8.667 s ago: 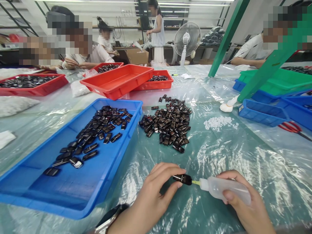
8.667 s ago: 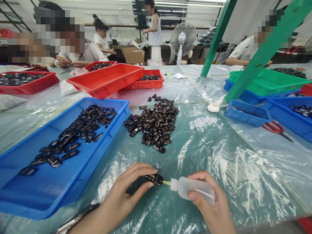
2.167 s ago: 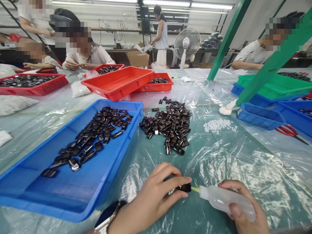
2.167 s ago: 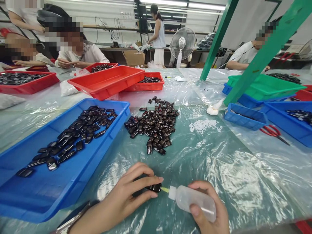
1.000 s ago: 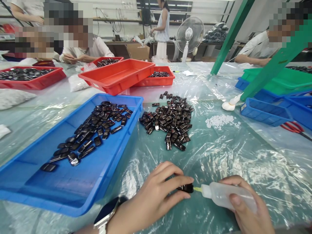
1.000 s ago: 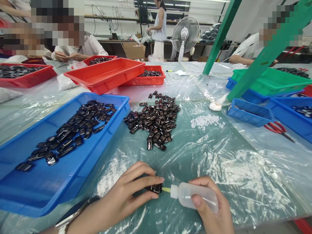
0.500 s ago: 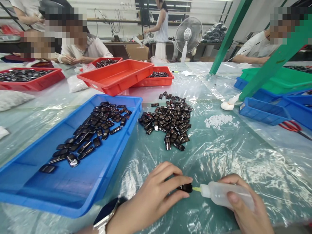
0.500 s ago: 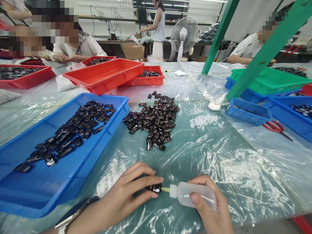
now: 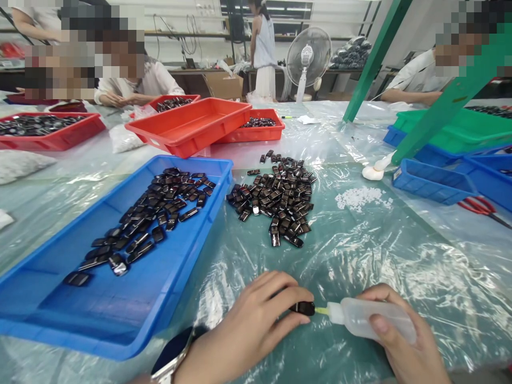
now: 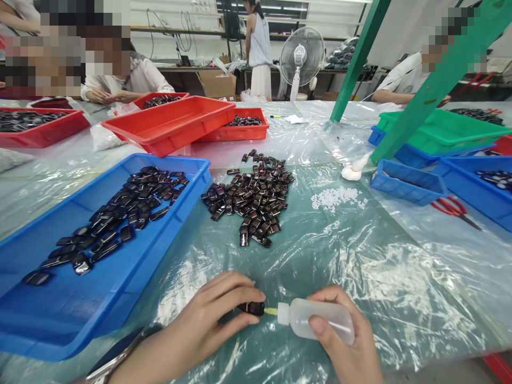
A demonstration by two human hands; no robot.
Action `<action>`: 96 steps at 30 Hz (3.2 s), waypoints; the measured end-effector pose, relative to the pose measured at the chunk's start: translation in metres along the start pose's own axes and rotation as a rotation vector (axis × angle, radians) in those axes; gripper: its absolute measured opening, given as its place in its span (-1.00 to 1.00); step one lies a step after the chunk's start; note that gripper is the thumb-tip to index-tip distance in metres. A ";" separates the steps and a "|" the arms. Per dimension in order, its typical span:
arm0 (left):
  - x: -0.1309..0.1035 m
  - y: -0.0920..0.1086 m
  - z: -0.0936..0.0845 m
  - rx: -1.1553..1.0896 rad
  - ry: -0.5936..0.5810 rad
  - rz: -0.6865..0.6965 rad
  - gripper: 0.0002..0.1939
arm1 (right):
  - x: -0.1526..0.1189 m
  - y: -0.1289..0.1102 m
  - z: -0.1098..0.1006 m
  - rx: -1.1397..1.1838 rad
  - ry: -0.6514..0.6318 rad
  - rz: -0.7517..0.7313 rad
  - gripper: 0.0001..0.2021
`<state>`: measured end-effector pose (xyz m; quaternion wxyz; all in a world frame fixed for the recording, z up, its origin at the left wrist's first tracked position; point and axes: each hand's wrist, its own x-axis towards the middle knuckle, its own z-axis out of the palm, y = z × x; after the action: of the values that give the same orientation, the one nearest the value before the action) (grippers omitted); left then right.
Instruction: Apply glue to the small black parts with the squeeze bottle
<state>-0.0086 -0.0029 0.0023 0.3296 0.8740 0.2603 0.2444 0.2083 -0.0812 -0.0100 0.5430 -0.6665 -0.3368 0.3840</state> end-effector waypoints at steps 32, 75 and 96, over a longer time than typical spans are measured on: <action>0.000 -0.003 0.002 -0.183 0.089 -0.104 -0.71 | -0.005 0.001 0.003 -0.041 0.091 -0.021 -0.48; -0.003 -0.003 0.001 -0.106 0.033 -0.082 -0.74 | -0.004 0.000 0.003 -0.028 0.032 0.008 -0.48; -0.002 -0.001 0.001 -0.096 0.058 -0.133 -0.72 | -0.005 -0.003 0.005 0.002 0.119 0.066 -0.42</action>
<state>-0.0100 -0.0040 0.0003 0.3789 0.8304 0.3155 0.2595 0.2012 -0.0824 -0.0072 0.5498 -0.6984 -0.2811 0.3618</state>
